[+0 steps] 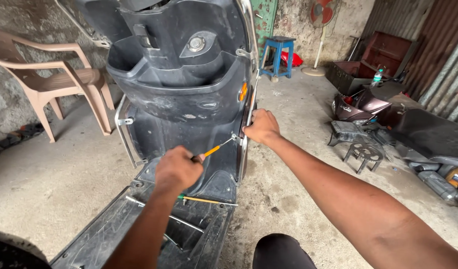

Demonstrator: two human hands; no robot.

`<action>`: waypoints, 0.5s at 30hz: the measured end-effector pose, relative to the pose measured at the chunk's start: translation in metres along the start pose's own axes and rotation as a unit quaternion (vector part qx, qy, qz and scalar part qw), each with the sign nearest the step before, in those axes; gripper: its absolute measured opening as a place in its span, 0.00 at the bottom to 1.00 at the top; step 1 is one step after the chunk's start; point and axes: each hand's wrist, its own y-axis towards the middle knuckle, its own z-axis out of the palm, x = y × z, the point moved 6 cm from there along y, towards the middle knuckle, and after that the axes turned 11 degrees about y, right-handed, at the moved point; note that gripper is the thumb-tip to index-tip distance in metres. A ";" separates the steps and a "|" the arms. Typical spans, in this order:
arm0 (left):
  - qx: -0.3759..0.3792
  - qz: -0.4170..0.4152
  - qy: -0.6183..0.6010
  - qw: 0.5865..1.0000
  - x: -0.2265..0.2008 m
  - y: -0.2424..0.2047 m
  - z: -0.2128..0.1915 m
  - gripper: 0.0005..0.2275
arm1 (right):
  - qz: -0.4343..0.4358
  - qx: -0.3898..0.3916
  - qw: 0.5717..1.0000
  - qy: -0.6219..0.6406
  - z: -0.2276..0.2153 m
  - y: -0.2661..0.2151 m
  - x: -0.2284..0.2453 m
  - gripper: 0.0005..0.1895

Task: The person uses a screwdriver to unscrew fasteners holding the chrome front crash guard on a scooter, working around the front panel and inner leg shield. They then lift the detached metal guard off the scooter, carry it across the workshop, and place it on a shelf among spare parts.

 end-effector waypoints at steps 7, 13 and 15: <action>0.008 -0.090 -0.236 0.967 0.016 0.008 0.015 0.26 | -0.025 0.007 0.999 -0.019 0.002 0.017 -0.009 0.13; -0.038 0.152 0.158 0.975 -0.011 -0.012 0.017 0.18 | 0.019 0.150 0.978 0.140 0.003 0.032 -0.030 0.19; -0.096 0.264 0.283 0.917 -0.023 -0.015 0.031 0.21 | 0.069 0.176 0.968 0.164 -0.002 0.020 -0.025 0.24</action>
